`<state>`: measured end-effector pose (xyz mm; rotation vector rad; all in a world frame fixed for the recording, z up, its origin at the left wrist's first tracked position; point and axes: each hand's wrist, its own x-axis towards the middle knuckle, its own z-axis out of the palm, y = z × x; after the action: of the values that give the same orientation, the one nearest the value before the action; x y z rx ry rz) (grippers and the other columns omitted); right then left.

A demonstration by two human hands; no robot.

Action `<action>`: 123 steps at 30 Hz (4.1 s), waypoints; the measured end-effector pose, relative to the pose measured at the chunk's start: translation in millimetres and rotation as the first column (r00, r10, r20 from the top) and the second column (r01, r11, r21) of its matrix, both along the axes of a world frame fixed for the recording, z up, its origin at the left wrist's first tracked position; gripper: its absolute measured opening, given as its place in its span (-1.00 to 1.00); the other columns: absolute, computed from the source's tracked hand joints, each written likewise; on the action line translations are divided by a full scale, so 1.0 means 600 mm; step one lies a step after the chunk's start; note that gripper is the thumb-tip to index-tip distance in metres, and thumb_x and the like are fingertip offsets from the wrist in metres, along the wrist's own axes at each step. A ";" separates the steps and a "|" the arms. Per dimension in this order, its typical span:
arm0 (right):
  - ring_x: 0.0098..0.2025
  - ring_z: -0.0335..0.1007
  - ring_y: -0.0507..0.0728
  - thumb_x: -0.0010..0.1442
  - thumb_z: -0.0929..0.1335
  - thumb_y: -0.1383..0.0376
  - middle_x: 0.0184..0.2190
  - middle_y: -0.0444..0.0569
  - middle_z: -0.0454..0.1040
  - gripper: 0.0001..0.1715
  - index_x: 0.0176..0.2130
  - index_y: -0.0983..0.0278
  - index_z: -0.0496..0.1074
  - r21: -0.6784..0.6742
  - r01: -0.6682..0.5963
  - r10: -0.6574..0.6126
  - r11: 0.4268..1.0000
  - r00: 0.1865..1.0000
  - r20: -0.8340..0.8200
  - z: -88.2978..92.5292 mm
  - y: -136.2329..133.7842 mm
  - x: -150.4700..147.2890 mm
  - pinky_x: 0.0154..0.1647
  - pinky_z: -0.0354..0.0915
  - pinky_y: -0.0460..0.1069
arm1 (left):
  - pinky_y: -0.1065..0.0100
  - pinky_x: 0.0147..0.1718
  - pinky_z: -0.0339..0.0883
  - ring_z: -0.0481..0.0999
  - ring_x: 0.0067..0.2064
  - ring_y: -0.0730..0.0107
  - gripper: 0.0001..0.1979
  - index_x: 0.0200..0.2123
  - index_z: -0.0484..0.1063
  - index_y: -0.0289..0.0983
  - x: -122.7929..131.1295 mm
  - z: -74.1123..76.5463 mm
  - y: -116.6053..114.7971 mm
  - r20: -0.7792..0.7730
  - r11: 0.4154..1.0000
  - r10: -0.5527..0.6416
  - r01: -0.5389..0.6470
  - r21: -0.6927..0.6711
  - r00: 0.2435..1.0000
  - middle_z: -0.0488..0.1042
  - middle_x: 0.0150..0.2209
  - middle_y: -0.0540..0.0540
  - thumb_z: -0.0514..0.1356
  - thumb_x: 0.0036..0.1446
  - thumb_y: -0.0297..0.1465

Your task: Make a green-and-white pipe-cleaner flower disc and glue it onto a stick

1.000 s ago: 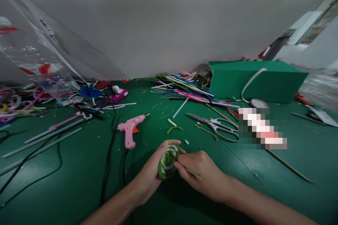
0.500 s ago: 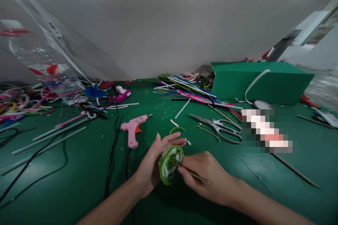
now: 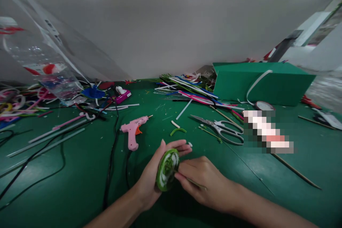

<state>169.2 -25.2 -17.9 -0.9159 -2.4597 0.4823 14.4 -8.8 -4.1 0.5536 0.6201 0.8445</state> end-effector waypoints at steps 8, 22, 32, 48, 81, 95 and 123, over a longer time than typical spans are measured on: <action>-0.54 0.14 -0.01 0.30 0.13 0.31 -0.54 -0.15 0.34 -0.69 -0.45 0.28 0.27 0.006 -0.001 0.001 1.000 1.000 -0.010 -0.007 0.001 0.001 -0.50 -0.01 -0.05 | 0.14 0.13 -0.04 0.22 0.15 0.05 -0.48 -0.02 0.38 -0.36 -0.001 -0.003 -0.004 -0.055 0.999 -0.030 0.032 0.043 0.998 0.45 -0.02 -0.23 -0.16 0.25 -0.14; -0.53 0.17 0.00 0.29 0.13 0.31 -0.53 -0.13 0.34 -0.69 -0.44 0.28 0.27 -0.008 -0.024 0.023 1.000 0.999 -0.035 -0.006 -0.002 -0.003 -0.49 0.03 -0.06 | 0.15 0.12 -0.01 0.24 0.14 0.06 -0.53 -0.04 0.40 -0.34 -0.001 -0.001 -0.006 -0.113 0.988 -0.036 0.053 0.147 0.993 0.44 -0.01 -0.23 -0.15 0.26 -0.20; -0.52 0.16 0.00 0.30 0.12 0.32 -0.53 -0.13 0.33 -0.70 -0.43 0.28 0.26 -0.024 -0.023 0.023 0.999 1.000 -0.014 -0.003 -0.001 -0.004 -0.47 0.04 -0.07 | 0.15 0.12 0.00 0.26 0.13 0.07 -0.54 -0.03 0.39 -0.35 -0.001 -0.001 -0.007 -0.125 0.982 -0.027 0.050 0.183 0.992 0.44 -0.01 -0.24 -0.16 0.27 -0.23; -0.61 0.08 -0.04 0.29 0.14 0.29 -0.63 -0.19 0.23 -0.63 -0.52 0.29 0.26 -0.074 0.091 -0.099 0.993 0.988 -0.115 0.004 0.003 0.001 -0.57 -0.02 -0.09 | 0.14 0.15 -0.02 0.23 0.15 0.08 -0.54 -0.08 0.45 -0.31 -0.003 -0.001 0.009 -0.115 0.984 0.149 -0.135 0.120 0.982 0.45 0.00 -0.20 -0.05 0.21 -0.13; -0.63 -0.08 -0.06 0.25 0.17 0.31 -0.68 -0.24 0.09 -0.57 -0.63 0.29 0.21 -0.216 0.095 -0.145 0.972 0.963 -0.227 0.005 0.006 0.006 -0.56 -0.01 -0.12 | 0.10 0.10 0.06 0.28 0.11 0.03 -0.48 -0.01 0.37 -0.29 0.010 -0.011 -0.013 -0.114 0.997 0.050 -0.043 0.062 0.992 0.45 -0.03 -0.22 -0.05 0.16 -0.04; -0.63 0.06 -0.04 0.27 0.16 0.19 -0.68 -0.17 0.23 -0.54 -0.60 0.29 0.26 -0.116 0.374 -0.380 0.920 0.924 -0.037 0.008 0.030 0.025 -0.57 -0.07 -0.09 | 0.40 -0.53 0.31 0.52 -0.54 0.35 -0.74 -0.52 0.31 -0.24 -0.004 -0.005 0.000 -0.800 0.797 0.257 0.350 0.493 0.542 0.48 -0.60 0.00 -0.02 0.19 -0.33; -0.16 0.44 0.24 0.14 0.30 0.18 -0.20 0.17 0.50 -0.68 -0.20 0.37 0.44 -0.132 0.397 -0.311 0.908 0.852 0.422 0.043 0.147 -0.260 -0.26 0.32 0.07 | 0.66 -0.50 0.41 0.53 -0.50 0.62 -0.79 -0.47 0.44 -0.30 -0.271 0.040 0.140 -0.177 0.568 0.821 -0.745 0.350 0.542 0.55 -0.55 0.03 0.05 0.08 -0.59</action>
<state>13.5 63.1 8.1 -1.6684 -2.5192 0.4731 -148.1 74.9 19.8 0.6314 1.1286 1.7477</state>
